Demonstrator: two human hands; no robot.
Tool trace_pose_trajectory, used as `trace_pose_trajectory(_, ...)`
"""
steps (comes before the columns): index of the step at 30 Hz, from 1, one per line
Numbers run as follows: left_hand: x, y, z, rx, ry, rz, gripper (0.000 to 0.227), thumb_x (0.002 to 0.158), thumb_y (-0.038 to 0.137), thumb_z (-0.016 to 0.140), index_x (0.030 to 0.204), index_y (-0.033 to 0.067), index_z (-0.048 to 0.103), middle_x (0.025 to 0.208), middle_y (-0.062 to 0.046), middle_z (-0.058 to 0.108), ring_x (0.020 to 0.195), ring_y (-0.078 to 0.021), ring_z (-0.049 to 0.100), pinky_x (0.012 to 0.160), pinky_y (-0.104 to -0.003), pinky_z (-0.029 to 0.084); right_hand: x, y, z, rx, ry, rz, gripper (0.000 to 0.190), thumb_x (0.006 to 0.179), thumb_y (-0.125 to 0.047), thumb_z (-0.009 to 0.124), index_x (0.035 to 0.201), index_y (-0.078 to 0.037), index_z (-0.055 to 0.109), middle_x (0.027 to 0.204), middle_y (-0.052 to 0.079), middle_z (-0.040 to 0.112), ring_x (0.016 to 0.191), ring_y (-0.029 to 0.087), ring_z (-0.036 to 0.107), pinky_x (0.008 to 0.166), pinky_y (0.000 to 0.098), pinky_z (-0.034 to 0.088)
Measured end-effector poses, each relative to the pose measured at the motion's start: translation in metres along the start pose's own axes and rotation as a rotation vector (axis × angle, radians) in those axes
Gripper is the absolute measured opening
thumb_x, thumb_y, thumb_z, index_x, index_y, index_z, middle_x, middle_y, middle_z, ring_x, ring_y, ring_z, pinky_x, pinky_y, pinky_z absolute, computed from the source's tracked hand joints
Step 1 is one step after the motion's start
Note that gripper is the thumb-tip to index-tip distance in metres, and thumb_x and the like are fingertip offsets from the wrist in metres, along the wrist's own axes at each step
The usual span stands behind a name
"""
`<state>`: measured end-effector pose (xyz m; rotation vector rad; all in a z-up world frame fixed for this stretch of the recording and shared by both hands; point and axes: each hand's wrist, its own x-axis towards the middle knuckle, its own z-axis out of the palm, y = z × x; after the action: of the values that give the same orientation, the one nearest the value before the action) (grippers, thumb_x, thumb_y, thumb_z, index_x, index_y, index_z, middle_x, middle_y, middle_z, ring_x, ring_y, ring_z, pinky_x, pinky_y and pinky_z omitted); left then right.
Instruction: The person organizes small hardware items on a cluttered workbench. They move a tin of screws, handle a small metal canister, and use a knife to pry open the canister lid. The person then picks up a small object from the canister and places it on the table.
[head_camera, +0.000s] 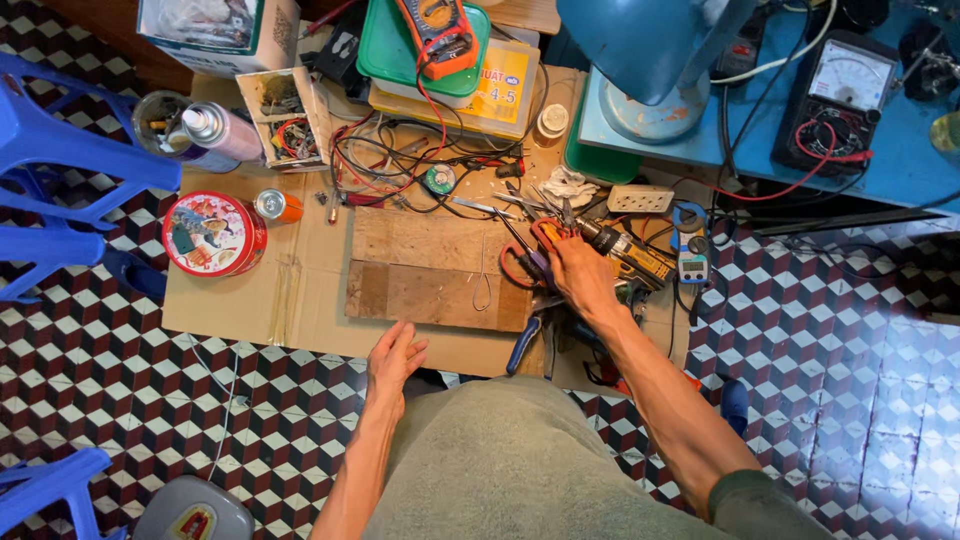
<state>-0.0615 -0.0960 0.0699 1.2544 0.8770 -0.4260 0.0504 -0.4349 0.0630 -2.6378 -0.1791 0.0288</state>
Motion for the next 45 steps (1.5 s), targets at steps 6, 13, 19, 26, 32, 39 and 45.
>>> trace_pose_trajectory(6,-0.01,-0.005,-0.015,-0.056,0.064,0.005,0.058,0.095,0.032,0.063,0.144,0.0012,0.054,0.128,-0.015,0.065,0.112,-0.0263,0.069,0.092,-0.037,0.057,0.064,0.019,0.049,-0.365,-0.24,0.159,0.019,0.093,-0.015,0.064,0.104,-0.001,0.069,0.109,0.025,0.068,0.091,0.042,0.071,0.073,0.0528,0.056)
trace_pose_trajectory(13,-0.026,-0.011,-0.026,-0.133,0.101,-0.03,0.058,0.095,0.033,0.064,0.143,0.0008,0.055,0.127,-0.016,0.065,0.111,-0.026,0.068,0.095,-0.037,0.056,0.054,0.036,0.043,-0.385,-0.411,0.138,0.044,0.083,-0.02,0.069,0.121,-0.001,0.057,0.102,0.026,0.068,0.092,0.044,0.069,0.071,0.0573,0.054)
trace_pose_trajectory(19,-0.022,-0.023,-0.028,-0.172,0.092,-0.06,0.057,0.096,0.032,0.063,0.142,0.0007,0.055,0.129,-0.012,0.065,0.112,-0.0254,0.069,0.096,-0.037,0.056,0.028,0.019,0.039,-0.394,-0.266,0.159,0.048,0.09,-0.014,0.06,0.137,-0.009,0.052,0.098,0.023,0.072,0.092,0.043,0.07,0.076,0.057,0.053)
trace_pose_trajectory(26,-0.012,-0.019,-0.023,-0.087,0.051,-0.039,0.058,0.096,0.035,0.062,0.142,0.0007,0.057,0.127,-0.014,0.066,0.11,-0.0249,0.07,0.096,-0.037,0.056,0.025,0.022,-0.019,0.255,-0.149,0.357,0.066,0.081,-0.014,0.074,0.141,-0.006,0.049,0.091,0.015,0.072,0.083,0.031,0.068,0.075,0.0433,0.053)
trace_pose_trajectory(32,0.001,-0.002,0.034,-0.005,-0.131,0.082,0.061,0.095,0.039,0.063,0.141,0.0003,0.054,0.122,-0.012,0.067,0.107,-0.0203,0.069,0.092,-0.033,0.055,-0.004,0.018,-0.075,1.088,-0.07,0.851,0.063,0.086,-0.001,0.066,0.145,-0.001,0.045,0.089,0.013,0.066,0.067,0.016,0.056,0.06,0.0284,0.045)
trace_pose_trajectory(39,-0.02,0.05,0.135,-0.018,-0.556,0.105,0.056,0.098,0.039,0.065,0.137,-0.0006,0.059,0.111,-0.006,0.072,0.096,-0.0126,0.07,0.082,-0.025,0.055,-0.098,-0.049,-0.134,1.379,0.009,0.74,0.049,0.094,-0.008,0.066,0.139,0.008,0.058,0.098,0.011,0.068,0.083,0.014,0.062,0.076,0.0266,0.052)
trace_pose_trajectory(45,-0.028,0.052,0.115,-0.154,-0.435,0.236,0.044,0.1,0.038,0.063,0.12,-0.001,0.07,0.102,-0.003,0.075,0.091,-0.0098,0.071,0.082,-0.024,0.059,-0.107,-0.109,-0.095,1.021,-0.398,0.599,0.054,0.087,-0.022,0.07,0.136,-0.002,0.06,0.115,0.001,0.073,0.101,0.007,0.067,0.087,0.0237,0.053)
